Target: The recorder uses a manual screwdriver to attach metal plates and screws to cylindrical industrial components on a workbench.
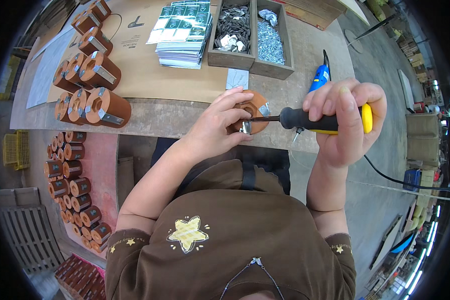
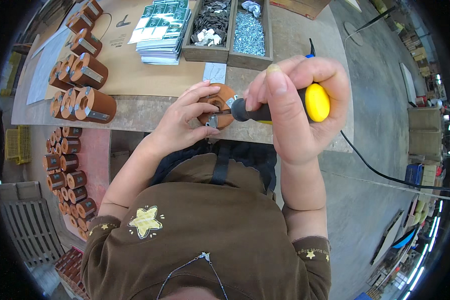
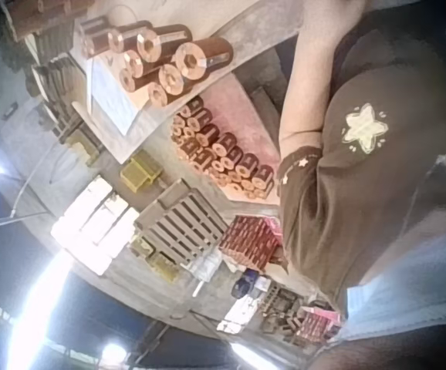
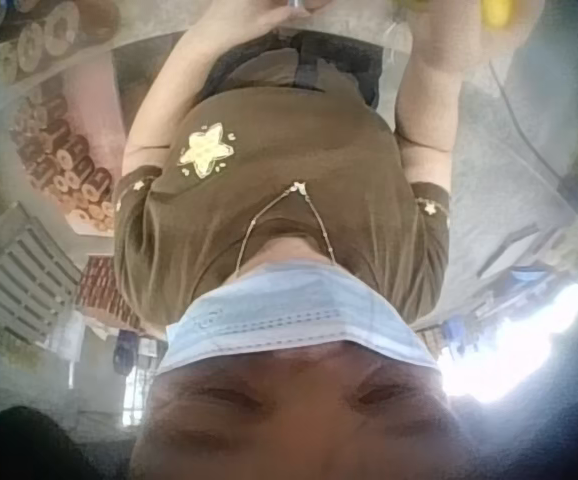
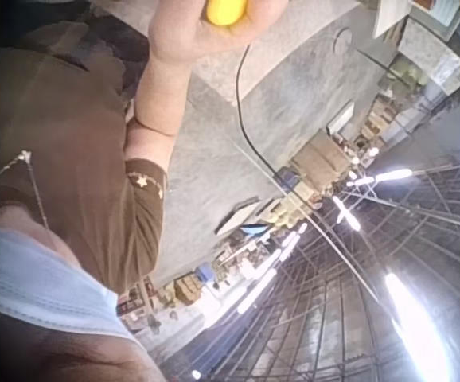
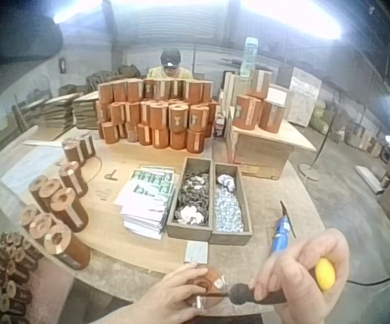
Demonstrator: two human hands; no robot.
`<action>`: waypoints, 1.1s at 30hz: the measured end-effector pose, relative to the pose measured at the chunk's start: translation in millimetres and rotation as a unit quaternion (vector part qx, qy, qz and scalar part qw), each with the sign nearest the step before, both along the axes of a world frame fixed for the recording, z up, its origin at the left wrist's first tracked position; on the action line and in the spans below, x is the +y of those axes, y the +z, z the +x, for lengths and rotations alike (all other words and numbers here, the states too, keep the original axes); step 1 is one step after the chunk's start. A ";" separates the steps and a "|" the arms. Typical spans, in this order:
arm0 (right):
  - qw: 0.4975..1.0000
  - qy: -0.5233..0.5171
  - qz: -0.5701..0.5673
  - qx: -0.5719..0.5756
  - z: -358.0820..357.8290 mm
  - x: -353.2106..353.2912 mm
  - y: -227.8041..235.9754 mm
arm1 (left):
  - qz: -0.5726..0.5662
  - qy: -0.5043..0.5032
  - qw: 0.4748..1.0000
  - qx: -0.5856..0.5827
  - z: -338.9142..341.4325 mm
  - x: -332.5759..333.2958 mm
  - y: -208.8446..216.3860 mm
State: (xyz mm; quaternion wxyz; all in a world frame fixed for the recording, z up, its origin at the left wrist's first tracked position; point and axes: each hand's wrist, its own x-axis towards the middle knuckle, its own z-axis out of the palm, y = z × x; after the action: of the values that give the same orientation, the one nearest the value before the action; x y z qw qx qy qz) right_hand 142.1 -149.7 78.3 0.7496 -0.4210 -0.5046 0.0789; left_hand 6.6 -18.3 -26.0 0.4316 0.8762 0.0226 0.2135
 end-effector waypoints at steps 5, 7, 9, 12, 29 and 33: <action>1.000 0.006 -0.005 0.027 -5.4 -3.7 4.3 | -0.008 0.002 1.000 0.003 0.5 1.9 0.0; 1.000 0.006 -0.012 0.021 -6.8 -4.2 3.9 | -0.007 0.001 1.000 0.000 0.8 2.1 -0.5; 1.000 0.006 -0.018 0.016 -7.2 -4.1 4.1 | -0.004 0.001 1.000 -0.004 0.7 2.2 -0.2; 1.000 0.011 -0.024 0.007 -7.3 -3.5 5.1 | -0.012 0.004 1.000 0.001 0.3 1.8 0.4; 0.999 0.025 -0.031 -0.010 -12.7 -1.4 7.6 | -0.018 0.003 1.000 -0.013 0.8 3.2 -3.1; 0.992 0.098 -0.051 -0.057 -4.2 0.1 12.8 | -0.013 0.002 1.000 -0.018 0.6 3.0 -1.8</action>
State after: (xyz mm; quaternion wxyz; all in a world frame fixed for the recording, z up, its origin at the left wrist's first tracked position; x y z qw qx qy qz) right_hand 137.9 -149.6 91.0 0.6857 -0.4109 -0.5809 0.1535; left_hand 7.2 -15.2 -27.8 0.4431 0.8663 0.0194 0.2296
